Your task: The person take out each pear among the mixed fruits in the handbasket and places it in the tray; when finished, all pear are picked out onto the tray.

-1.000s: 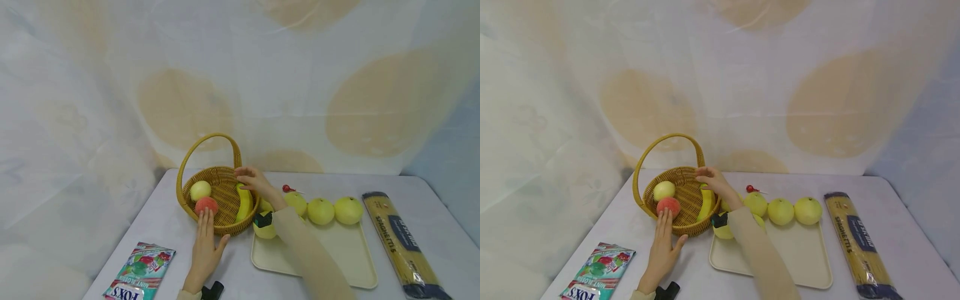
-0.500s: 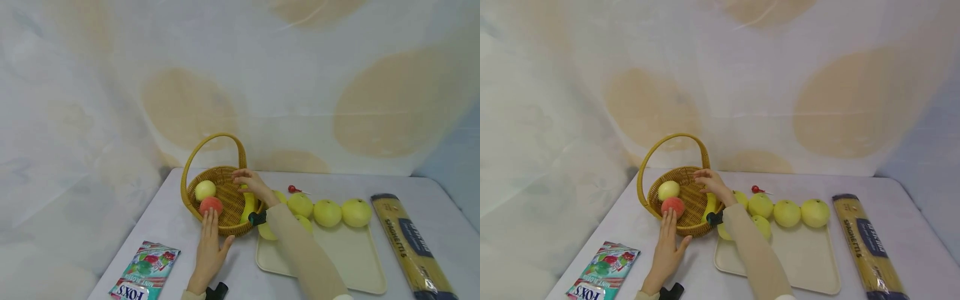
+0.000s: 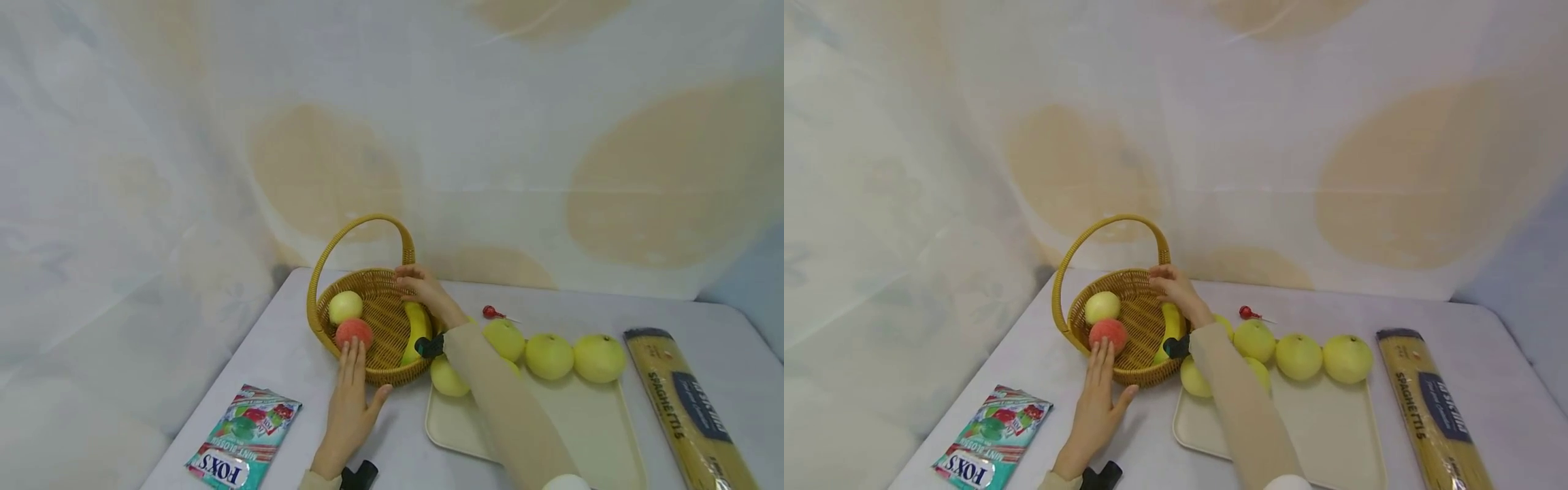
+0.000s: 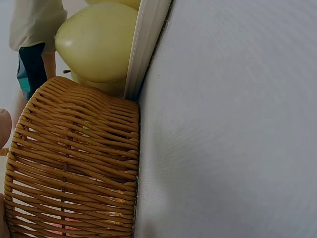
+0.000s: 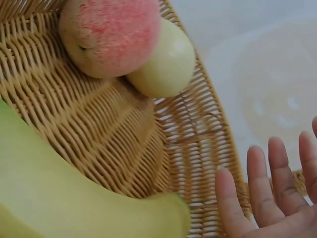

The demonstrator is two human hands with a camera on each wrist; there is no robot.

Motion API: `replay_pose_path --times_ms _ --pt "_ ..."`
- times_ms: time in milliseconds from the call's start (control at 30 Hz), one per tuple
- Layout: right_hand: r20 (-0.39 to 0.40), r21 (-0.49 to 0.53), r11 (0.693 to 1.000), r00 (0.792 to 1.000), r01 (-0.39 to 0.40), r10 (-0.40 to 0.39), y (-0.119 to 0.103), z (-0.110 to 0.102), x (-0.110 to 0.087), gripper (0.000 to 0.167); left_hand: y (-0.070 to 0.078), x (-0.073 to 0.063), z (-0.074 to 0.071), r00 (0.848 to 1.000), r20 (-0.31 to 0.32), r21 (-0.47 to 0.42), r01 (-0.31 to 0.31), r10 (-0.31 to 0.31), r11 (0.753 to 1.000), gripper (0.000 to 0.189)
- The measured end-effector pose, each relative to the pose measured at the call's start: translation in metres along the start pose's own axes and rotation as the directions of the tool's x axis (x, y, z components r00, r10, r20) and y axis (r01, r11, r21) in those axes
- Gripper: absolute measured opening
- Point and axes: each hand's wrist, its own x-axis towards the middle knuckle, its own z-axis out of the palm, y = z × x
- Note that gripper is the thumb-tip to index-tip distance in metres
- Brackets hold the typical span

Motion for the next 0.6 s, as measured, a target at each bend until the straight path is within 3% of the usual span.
replay_pose_path --times_ms 267,600 --pt "0.029 -0.089 0.996 1.0 -0.01 0.012 0.003 0.024 0.005 0.043 0.005 -0.003 -0.003 1.0 -0.005 -0.011 0.01 -0.01 1.0 0.089" --pt "0.082 -0.148 0.988 0.996 0.044 -0.032 -0.001 0.055 0.008 0.043 0.009 -0.006 -0.005 1.0 0.005 -0.004 0.022 -0.022 1.0 0.088"
